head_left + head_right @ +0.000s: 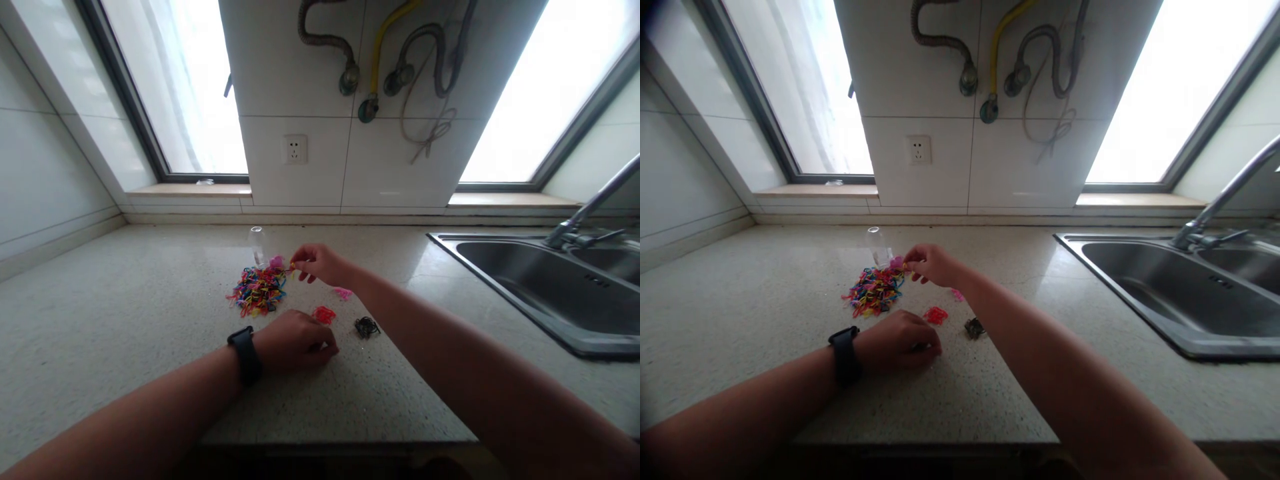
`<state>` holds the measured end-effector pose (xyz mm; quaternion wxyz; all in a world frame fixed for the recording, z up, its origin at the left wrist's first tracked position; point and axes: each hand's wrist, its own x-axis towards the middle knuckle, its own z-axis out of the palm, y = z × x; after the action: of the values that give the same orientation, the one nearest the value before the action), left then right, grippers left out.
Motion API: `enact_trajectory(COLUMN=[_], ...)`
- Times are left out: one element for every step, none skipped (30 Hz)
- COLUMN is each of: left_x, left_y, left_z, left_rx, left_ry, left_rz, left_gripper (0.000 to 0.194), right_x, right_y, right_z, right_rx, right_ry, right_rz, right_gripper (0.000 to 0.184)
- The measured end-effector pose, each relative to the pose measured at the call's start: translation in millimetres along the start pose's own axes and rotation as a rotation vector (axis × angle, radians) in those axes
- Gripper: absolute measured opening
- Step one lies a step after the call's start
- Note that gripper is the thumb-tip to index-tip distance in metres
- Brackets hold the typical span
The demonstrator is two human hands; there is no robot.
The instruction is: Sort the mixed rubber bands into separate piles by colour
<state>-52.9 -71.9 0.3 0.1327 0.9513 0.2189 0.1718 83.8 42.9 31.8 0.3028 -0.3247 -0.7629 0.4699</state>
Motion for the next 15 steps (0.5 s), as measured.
enact_trajectory(left_x=[0,0,0,0,0,0,-1,-1,-1,-1,-1,-1,-1,-1,-1], left_y=[0,0,0,-1,-1,-1,-2,-2,-2,-2,-3,-3,-3,-3,-3], left_z=[-0.2,-0.5,-0.7,-0.9,-1.0,-1.1,-1.0,-0.9,-0.8,-0.7,-0.6,-0.5,-0.5,-0.4,-0.4], left_rx=[0.0,-0.001,-0.002,-0.005,-0.009,-0.014,-0.018,-0.021,-0.022,-0.023,-0.023,-0.024,-0.024,-0.025,-0.026], left_ry=[-0.005,-0.008,-0.008,-0.009,-0.008,-0.01,-0.012,-0.014,-0.014,-0.015,-0.015,-0.017,-0.019,-0.022,-0.022], left_rz=[-0.002,-0.002,-0.002,0.001,0.004,0.007,0.007,0.005,0.0,-0.007,-0.015,-0.022,-0.027,-0.031,-0.033], left_gripper=[0.023,0.022,0.022,0.022,0.022,0.022,0.023,0.023,0.023,0.023,0.022,0.022,0.022,0.022,0.023], right_x=[1,3,6,8,11,13,15,16,18,18,19,19,20,20,20], right_y=[0,0,1,2,3,4,4,5,6,6,6,5,5,4,4], right_z=[2,4,8,12,15,19,22,25,27,28,29,30,30,31,31], right_rx=[0.018,0.029,0.034,0.035,0.033,0.024,0.008,-0.016,-0.047,-0.082,-0.118,-0.148,-0.171,-0.187,-0.194], right_ry=[-0.007,-0.016,-0.024,-0.031,-0.041,-0.053,-0.063,-0.066,-0.064,-0.053,-0.036,-0.016,-0.001,0.009,0.016], right_rz=[0.007,0.016,0.027,0.038,0.049,0.059,0.064,0.059,0.046,0.028,0.012,0.0,-0.01,-0.017,-0.021], right_gripper=[0.006,0.006,0.006,0.007,0.008,0.008,0.008,0.008,0.008,0.008,0.009,0.01,0.011,0.011,0.011])
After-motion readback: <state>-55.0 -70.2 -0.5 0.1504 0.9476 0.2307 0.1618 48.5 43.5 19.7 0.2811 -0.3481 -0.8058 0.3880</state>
